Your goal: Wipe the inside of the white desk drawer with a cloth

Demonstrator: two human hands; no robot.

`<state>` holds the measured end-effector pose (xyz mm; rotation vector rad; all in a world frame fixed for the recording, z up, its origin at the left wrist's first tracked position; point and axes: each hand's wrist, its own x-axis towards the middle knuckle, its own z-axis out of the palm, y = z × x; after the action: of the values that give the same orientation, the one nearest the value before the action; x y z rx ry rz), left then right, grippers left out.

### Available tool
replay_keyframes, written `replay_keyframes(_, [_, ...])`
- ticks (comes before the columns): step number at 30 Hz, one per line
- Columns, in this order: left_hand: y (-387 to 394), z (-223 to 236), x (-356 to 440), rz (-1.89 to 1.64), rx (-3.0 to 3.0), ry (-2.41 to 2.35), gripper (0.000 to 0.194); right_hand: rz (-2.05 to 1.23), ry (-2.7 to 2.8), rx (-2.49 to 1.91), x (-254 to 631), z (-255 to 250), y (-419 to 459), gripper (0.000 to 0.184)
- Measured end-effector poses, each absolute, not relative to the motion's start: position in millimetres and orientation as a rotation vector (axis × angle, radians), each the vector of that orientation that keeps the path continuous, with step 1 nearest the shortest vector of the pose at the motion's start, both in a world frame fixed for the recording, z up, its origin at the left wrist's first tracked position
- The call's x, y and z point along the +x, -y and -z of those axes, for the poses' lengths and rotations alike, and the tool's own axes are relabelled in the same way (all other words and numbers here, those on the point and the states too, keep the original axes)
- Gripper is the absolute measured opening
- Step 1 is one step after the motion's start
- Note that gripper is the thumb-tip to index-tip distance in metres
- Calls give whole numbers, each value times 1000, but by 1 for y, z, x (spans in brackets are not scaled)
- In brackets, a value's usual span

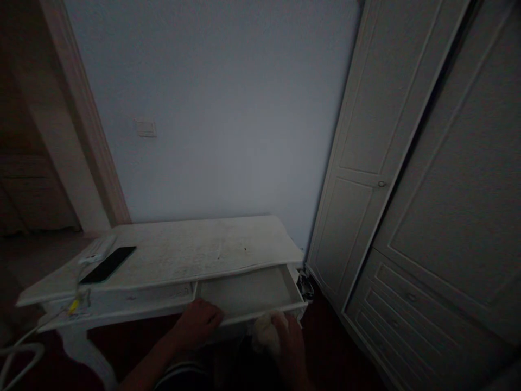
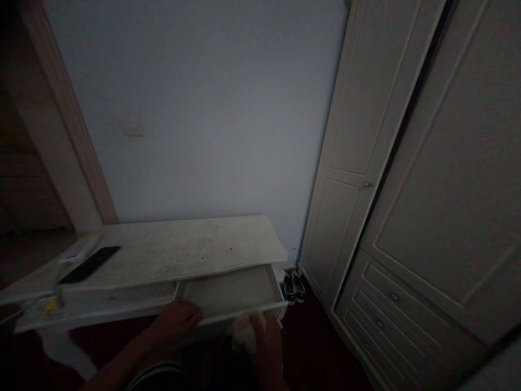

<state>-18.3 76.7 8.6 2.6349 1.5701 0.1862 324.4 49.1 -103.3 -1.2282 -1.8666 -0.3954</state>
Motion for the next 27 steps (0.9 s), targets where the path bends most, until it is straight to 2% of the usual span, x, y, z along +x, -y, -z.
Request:
replay_keyframes(5, [-75, -16, -15, -157, 2645, -1551, 51, 380, 1874, -1307, 353, 114, -50, 70])
replay_keyframes(11, [-73, -17, -13, -90, 2619, -1618, 47, 176, 1758, -1435, 375, 97, -55, 54])
replay_keyframes(20, [-74, -12, -16, -134, 2643, -1582, 48, 221, 1784, -1197, 302, 79, -47, 62])
replay_keyframes(25, [-76, -4, -20, -223, 2662, -1562, 47, 272, 1886, -1188, 336, 86, -48, 71])
replay_keyframes(27, [-76, -4, -19, -211, 2649, -1579, 47, 197, 1863, -1281, 356, 91, -48, 67])
